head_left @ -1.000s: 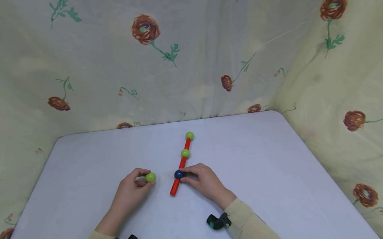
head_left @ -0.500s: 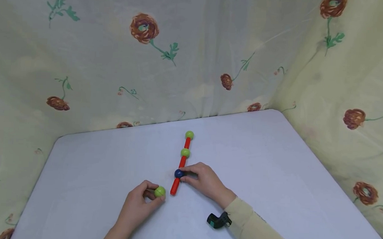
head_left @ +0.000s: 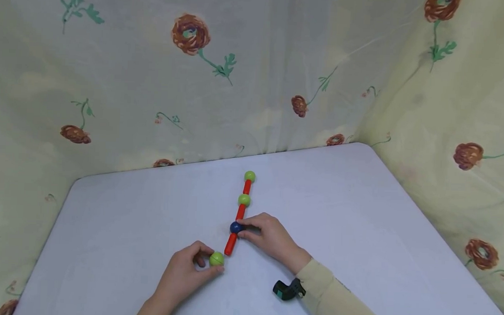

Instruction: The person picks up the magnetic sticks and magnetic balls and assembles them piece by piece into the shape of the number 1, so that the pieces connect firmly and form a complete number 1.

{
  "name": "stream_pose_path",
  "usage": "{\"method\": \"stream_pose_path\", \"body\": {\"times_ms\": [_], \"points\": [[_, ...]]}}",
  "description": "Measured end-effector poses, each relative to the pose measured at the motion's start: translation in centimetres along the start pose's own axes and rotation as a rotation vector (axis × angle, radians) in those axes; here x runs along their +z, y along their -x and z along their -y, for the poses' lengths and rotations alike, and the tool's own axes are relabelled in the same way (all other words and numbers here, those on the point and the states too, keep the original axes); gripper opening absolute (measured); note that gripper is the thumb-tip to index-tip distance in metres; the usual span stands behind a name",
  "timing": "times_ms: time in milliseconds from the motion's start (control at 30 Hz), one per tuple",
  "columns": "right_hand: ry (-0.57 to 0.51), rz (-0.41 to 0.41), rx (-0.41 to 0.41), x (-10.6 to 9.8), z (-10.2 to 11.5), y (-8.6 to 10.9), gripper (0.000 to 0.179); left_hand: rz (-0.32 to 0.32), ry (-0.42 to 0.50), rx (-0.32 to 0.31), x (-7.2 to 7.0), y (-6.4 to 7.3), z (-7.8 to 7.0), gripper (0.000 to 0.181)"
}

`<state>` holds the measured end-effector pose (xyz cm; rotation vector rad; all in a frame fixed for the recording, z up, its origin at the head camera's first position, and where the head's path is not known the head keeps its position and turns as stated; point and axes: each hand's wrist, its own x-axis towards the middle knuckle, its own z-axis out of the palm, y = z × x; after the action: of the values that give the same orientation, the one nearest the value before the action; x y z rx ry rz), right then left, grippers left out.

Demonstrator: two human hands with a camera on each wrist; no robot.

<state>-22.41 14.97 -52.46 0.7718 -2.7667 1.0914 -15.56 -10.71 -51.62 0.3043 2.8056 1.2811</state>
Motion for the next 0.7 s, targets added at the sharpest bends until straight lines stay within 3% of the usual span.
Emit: {"method": "stream_pose_path", "body": {"times_ms": [400, 700], "points": [[-0.009, -0.008, -0.016, -0.1, 0.0, -0.1, 0.038, -0.017, -0.045, 0.086, 0.4, -0.1, -0.3, 0.034], [-0.011, -0.017, -0.024, 0.1, -0.2, -0.1, 0.037, -0.017, -0.085, 0.093, 1.0, -0.1, -0.5, 0.037]]}}
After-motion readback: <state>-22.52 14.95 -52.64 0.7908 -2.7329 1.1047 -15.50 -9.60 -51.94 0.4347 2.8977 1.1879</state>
